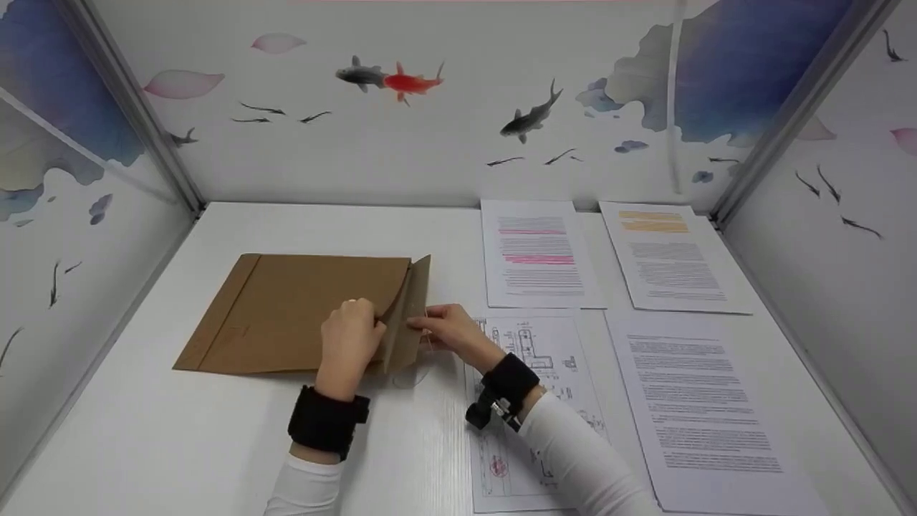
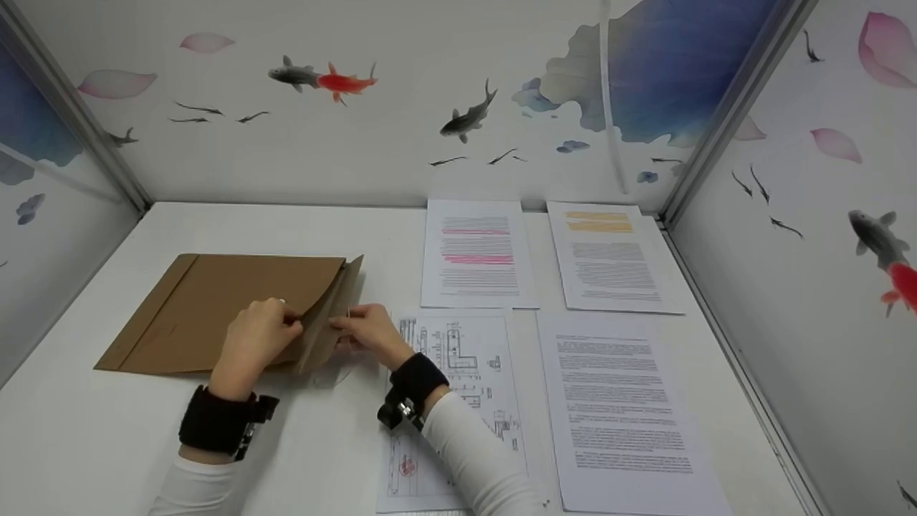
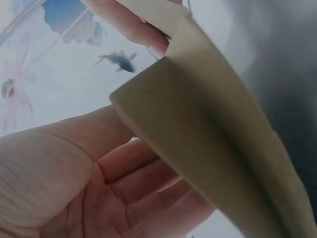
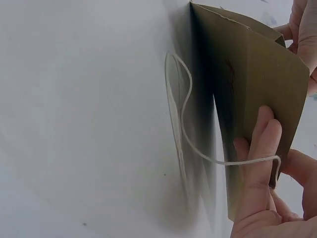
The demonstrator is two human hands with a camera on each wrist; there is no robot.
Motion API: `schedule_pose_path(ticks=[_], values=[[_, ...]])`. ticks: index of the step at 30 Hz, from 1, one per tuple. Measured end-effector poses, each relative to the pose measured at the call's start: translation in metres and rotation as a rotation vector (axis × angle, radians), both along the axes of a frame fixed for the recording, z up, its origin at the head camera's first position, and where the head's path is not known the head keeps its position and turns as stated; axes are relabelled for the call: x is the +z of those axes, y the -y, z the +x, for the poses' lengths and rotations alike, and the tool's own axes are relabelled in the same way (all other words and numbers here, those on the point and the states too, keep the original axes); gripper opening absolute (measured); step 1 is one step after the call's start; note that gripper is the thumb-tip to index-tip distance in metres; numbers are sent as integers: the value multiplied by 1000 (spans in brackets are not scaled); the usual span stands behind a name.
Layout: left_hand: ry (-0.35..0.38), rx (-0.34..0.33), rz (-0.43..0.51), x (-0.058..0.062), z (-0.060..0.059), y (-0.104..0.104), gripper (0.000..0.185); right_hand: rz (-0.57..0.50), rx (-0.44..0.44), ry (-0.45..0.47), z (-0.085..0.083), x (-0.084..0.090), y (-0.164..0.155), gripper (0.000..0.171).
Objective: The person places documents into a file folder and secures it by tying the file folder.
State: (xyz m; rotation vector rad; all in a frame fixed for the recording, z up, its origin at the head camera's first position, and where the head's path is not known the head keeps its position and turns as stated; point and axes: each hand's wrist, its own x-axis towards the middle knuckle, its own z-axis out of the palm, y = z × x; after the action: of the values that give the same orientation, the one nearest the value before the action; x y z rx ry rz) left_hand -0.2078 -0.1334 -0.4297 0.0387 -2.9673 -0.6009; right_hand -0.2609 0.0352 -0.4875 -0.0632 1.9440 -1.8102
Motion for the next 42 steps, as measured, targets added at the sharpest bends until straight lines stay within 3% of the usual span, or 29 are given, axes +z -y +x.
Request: schedule_pose_path(ticks=[8, 19, 28, 36, 42], values=[[7, 6, -32, -10, -4, -1, 12, -16, 1, -27, 0, -8, -1, 25], [-69, 27, -62, -27, -12, -5, 16, 41, 31, -138, 0, -12, -5, 30], [21, 24, -19, -34, -18, -8, 19, 70, 4, -133, 0, -12, -4, 30], [14, 17, -16, -40, -20, -11, 21, 125, -2, -213, -1, -11, -6, 31], [20, 6, -19, -41, -19, -13, 22, 136, -17, -198, -2, -11, -7, 32]])
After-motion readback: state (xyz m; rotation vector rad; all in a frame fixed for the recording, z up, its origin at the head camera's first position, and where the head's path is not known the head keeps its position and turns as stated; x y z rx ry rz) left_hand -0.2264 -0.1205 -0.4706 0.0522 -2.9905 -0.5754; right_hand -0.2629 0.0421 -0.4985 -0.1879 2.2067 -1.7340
